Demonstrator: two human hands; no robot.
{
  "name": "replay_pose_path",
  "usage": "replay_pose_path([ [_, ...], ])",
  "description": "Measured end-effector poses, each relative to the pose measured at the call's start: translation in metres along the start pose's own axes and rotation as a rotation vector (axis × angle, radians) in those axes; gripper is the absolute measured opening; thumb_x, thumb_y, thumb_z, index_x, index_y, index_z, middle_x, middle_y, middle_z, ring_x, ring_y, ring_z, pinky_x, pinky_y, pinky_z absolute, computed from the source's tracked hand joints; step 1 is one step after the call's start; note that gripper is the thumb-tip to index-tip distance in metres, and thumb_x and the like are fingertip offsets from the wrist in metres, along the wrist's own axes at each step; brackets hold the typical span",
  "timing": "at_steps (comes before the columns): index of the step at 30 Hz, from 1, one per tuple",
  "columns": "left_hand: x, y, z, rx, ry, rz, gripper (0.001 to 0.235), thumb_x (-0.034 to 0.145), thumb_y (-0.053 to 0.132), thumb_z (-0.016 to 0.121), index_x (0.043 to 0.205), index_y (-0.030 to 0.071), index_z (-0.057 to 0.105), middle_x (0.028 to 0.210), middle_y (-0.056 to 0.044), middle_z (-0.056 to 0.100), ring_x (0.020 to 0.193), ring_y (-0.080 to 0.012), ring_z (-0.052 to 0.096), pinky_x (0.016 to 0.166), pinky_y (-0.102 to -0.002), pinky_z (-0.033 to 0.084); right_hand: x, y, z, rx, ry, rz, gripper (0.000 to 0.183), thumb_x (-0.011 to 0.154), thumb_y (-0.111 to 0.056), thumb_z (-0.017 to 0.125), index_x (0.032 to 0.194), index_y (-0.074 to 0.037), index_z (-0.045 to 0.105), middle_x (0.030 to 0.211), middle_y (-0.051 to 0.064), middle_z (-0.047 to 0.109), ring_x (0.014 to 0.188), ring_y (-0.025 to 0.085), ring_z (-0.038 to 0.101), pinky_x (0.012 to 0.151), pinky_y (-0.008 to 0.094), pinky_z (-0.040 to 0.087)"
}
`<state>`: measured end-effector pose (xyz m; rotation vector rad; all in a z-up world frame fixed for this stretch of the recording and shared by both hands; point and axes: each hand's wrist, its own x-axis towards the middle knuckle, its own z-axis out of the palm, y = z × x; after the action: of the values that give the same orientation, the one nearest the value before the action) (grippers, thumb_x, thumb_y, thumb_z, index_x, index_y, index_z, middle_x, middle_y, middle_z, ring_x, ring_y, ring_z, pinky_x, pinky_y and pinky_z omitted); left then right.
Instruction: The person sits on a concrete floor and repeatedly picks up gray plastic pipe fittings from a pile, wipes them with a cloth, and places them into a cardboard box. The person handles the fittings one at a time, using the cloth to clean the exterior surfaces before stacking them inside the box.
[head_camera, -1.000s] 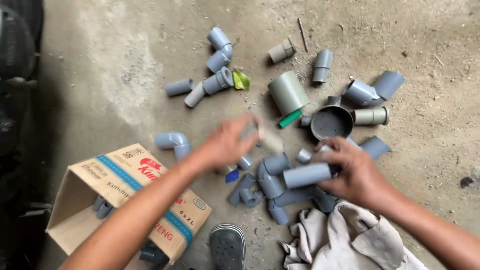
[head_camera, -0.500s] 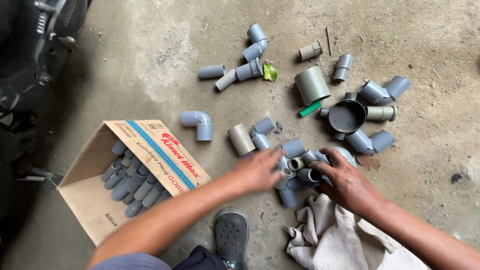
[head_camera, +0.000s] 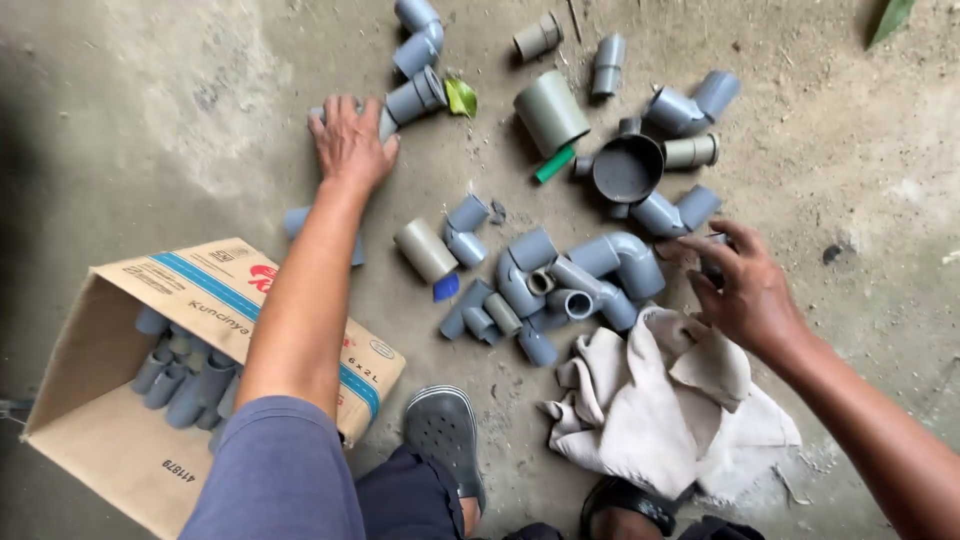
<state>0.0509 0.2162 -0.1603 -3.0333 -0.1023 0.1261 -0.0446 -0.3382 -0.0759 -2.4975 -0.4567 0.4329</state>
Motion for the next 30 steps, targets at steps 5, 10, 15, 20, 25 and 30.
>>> replay_pose_path([
  [5,-0.021,0.003,0.01,0.255,0.117,0.2,0.052,0.092,0.05,0.069,0.128,0.014,0.06,0.106,-0.01,0.063,0.1,-0.03,0.058,0.091,-0.054,0.041,-0.02,0.02,0.007,-0.149,-0.035,0.052,0.061,0.082,-0.022,0.075,0.142,-0.025,0.061,0.152,0.025,0.047,0.118,0.047,0.061,0.087,0.058,0.056],
  [10,-0.046,0.012,-0.015,0.079,0.151,0.25,0.049,0.087,0.041,0.075,0.126,0.017,0.059,0.103,-0.008,0.062,0.098,-0.0315,0.058,0.084,-0.049,0.044,-0.03,-0.037,-0.018,-0.221,-0.091,-0.09,0.059,0.089,-0.037,0.07,0.144,-0.022,0.057,0.152,0.022,0.05,0.112,0.034,0.061,0.076,0.046,0.062],
  [15,-0.042,-0.027,0.007,-0.36,-0.269,-0.184,0.047,0.081,0.05,0.076,0.12,0.024,0.066,0.166,-0.029,-0.003,0.155,-0.0472,0.015,0.127,-0.052,0.011,-0.044,-0.034,-0.012,-0.378,-0.43,0.15,0.062,0.09,-0.054,0.058,0.146,-0.029,0.05,0.146,0.017,0.054,0.128,0.038,0.059,0.086,0.054,0.063],
  [20,-0.056,-0.019,-0.023,-0.39,-0.328,-0.242,0.046,0.079,0.046,0.078,0.113,0.018,0.067,0.154,-0.012,0.028,0.13,-0.0469,0.043,0.114,-0.05,0.035,-0.072,-0.018,-0.001,-0.365,-0.61,0.36,0.051,0.086,-0.066,0.058,0.114,-0.023,0.056,0.104,0.013,0.073,0.092,0.034,0.078,0.074,0.046,0.063],
  [25,-0.071,0.026,-0.099,-0.529,-0.49,-0.138,0.05,0.072,0.058,0.08,0.106,0.022,0.071,0.126,-0.005,0.056,0.121,-0.0265,0.055,0.1,-0.041,0.043,-0.081,-0.023,-0.019,-0.261,-0.616,0.493,0.033,0.088,-0.054,0.065,0.1,-0.024,0.07,0.092,0.005,0.084,0.081,0.024,0.081,0.073,0.037,0.058],
  [30,-0.091,0.108,-0.149,-0.971,-0.692,-0.035,0.055,0.069,0.053,0.08,0.108,0.016,0.071,0.114,0.004,0.069,0.109,-0.0118,0.061,0.097,-0.026,0.046,-0.085,0.011,-0.018,0.63,-0.333,0.713,0.007,0.095,-0.005,0.068,0.094,0.001,0.07,0.081,0.015,0.069,0.074,0.025,0.063,0.064,0.039,0.049],
])
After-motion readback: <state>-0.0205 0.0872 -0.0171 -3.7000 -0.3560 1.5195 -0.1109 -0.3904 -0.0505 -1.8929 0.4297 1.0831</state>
